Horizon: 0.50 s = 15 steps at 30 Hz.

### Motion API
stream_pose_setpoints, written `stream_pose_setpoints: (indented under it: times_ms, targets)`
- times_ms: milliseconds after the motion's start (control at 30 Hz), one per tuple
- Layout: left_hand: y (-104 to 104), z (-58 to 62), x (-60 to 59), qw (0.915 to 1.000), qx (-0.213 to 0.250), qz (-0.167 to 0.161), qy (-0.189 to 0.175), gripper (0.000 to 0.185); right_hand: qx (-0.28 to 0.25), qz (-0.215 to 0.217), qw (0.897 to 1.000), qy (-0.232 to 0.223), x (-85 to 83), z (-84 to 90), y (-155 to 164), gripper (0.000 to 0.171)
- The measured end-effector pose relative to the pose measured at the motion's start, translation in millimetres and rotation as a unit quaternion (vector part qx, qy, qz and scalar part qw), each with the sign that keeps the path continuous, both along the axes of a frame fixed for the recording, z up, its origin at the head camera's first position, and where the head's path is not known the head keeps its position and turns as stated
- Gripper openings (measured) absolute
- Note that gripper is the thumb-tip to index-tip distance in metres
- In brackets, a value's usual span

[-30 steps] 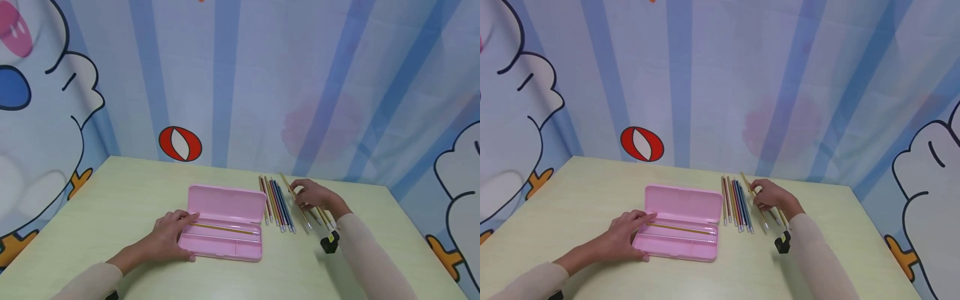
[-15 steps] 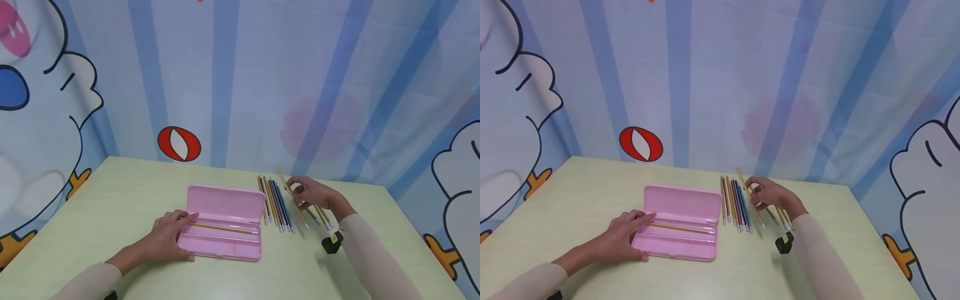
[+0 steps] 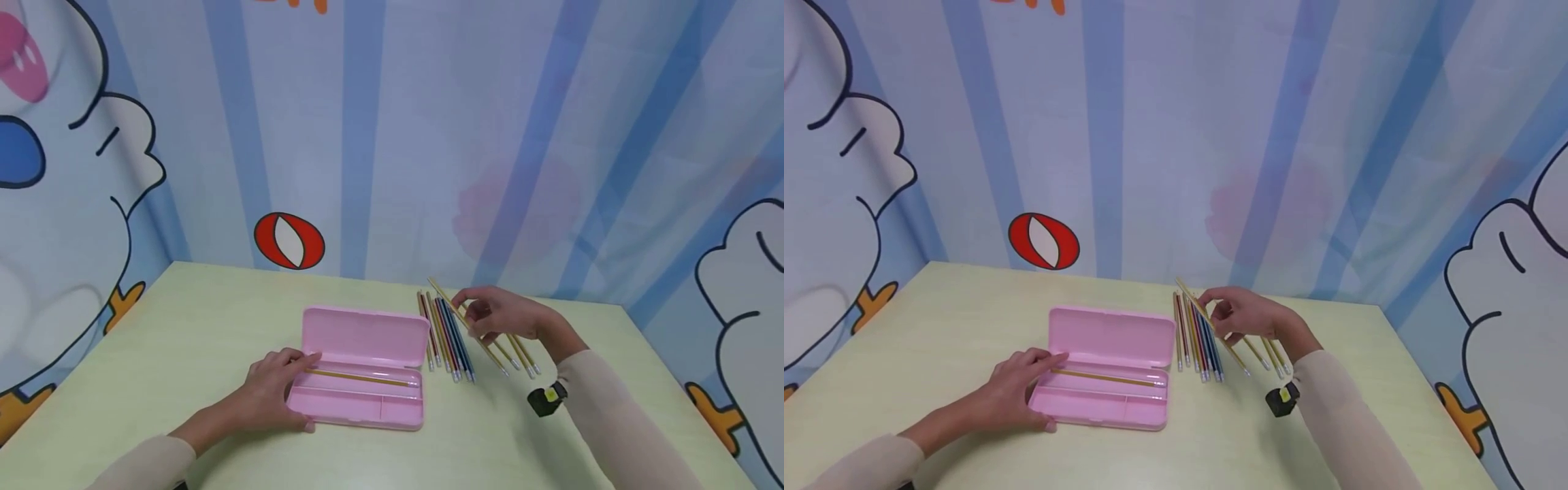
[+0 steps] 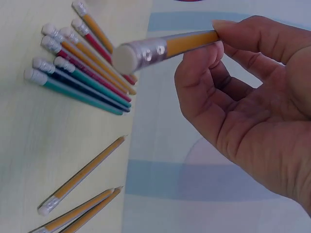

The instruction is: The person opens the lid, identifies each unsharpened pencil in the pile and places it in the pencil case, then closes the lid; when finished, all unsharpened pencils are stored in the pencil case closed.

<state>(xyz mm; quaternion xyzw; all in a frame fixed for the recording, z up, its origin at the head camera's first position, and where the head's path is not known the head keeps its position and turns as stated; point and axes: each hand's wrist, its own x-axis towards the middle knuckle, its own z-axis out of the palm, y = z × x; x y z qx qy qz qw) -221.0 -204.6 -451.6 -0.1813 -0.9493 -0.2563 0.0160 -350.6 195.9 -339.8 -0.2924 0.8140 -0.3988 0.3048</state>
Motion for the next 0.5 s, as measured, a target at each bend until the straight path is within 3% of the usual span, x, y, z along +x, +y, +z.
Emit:
stream_pose_setpoints:
  times_ms: [500]
  targets:
    - [0,-1.6,-0.1,1.0,0.001,0.002,0.001,0.106,-0.011,0.119,0.991,0.065,20.7,11.3,-43,0.045]
